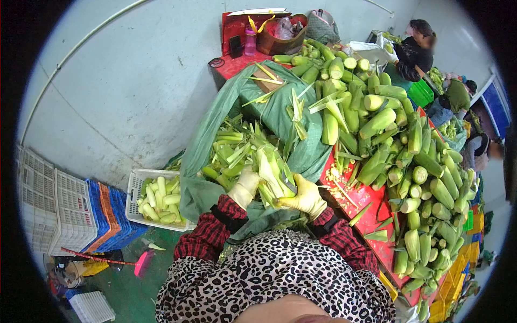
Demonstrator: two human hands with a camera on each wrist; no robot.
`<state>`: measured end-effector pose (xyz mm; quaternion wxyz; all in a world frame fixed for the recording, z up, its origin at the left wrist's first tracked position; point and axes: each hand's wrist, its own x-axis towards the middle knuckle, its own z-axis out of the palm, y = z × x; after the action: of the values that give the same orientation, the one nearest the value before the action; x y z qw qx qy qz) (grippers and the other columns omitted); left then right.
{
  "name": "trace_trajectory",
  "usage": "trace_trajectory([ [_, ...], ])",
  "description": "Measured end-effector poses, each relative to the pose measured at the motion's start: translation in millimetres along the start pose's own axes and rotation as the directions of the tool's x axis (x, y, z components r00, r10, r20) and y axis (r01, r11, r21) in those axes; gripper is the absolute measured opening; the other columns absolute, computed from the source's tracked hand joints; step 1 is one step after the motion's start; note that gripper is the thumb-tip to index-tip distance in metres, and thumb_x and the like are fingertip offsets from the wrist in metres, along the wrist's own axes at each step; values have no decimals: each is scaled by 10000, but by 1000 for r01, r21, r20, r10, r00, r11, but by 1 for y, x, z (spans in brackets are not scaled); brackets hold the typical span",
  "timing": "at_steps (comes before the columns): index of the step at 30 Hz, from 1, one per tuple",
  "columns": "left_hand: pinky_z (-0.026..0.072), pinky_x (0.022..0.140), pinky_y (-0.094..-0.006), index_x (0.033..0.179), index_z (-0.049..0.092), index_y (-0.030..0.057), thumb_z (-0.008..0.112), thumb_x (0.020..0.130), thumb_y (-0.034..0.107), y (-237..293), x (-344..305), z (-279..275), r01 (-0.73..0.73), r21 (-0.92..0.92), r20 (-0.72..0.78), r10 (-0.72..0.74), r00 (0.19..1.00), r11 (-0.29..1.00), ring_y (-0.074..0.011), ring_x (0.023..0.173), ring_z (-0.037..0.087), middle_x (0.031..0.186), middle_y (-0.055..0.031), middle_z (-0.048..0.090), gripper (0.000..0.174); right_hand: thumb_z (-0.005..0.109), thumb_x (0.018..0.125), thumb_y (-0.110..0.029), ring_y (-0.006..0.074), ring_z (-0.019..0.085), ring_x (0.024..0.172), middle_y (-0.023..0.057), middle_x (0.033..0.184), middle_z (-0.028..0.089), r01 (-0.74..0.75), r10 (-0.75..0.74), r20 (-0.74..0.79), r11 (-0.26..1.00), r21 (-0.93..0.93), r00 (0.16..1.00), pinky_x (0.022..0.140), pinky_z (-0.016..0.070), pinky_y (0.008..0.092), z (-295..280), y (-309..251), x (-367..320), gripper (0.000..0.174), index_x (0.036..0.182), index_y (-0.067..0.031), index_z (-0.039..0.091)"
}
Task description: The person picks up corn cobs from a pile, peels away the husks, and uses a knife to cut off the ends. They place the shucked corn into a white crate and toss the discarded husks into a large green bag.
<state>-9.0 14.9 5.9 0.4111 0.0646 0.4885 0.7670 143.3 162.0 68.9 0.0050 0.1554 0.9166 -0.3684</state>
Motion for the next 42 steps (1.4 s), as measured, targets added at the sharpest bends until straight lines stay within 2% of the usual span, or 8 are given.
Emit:
trace_trajectory([
  [11,519,873,-326,1237,553,-12,582,736,-91,45,5,0,-105,191,251,55,966,976,-211,1009,629,1117,-99,644,507,752,570,-681,371,646,1001,228,1076,660,41,-43,102,999,22,994,877,506,388,-23,-6,-12,1065,1367,-48,438],
  [15,533,875,-356,1299,494,-28,460,660,-116,33,-10,9,92,-261,239,-28,971,961,-276,1015,632,1130,-123,631,646,811,625,-496,229,663,867,137,915,681,140,-175,161,969,205,971,786,517,327,-15,28,-11,802,1209,-5,563],
  [20,507,953,-416,1226,537,-36,500,637,-20,-20,2,-10,273,-553,443,1,897,787,-321,1042,622,1125,-157,639,590,775,737,-257,86,593,697,24,915,667,-125,-91,160,310,942,983,566,455,191,41,91,-6,543,1179,2,596],
  [24,549,835,-381,1146,574,-5,472,649,-93,9,-5,25,-8,-341,0,8,1000,940,-298,920,641,1011,-128,643,515,786,767,-192,91,609,818,55,988,662,-70,183,-18,466,882,983,681,477,191,0,57,-2,648,1326,1,522],
  [25,545,832,-389,1150,562,-15,471,645,-91,15,-8,35,-70,-289,-71,52,996,955,-300,912,640,997,-128,640,519,769,776,-213,51,507,531,66,1043,659,35,138,-127,531,846,982,471,412,163,-13,30,0,637,1329,-13,523],
  [27,543,817,-390,1163,546,-24,474,639,-92,12,-7,44,-118,-114,-131,103,986,987,-295,900,639,987,-128,636,533,823,724,-301,179,641,957,126,1066,673,136,0,-302,893,429,953,848,499,288,-21,31,20,765,1351,-11,494],
  [30,545,775,-349,1158,539,-27,499,622,-98,-5,5,53,-113,95,-94,122,988,989,-270,905,641,1009,-128,635,542,801,665,-493,194,651,931,151,1052,675,33,5,-272,990,136,962,851,494,309,-22,11,43,751,1223,-39,587],
  [42,508,956,-412,1251,505,-111,495,572,-28,-2,-13,25,-86,-370,164,156,974,925,-314,1076,619,1184,-216,617,684,671,886,-286,132,615,644,48,810,658,328,303,-461,401,856,834,566,496,264,-17,63,69,288,975,-13,649],
])
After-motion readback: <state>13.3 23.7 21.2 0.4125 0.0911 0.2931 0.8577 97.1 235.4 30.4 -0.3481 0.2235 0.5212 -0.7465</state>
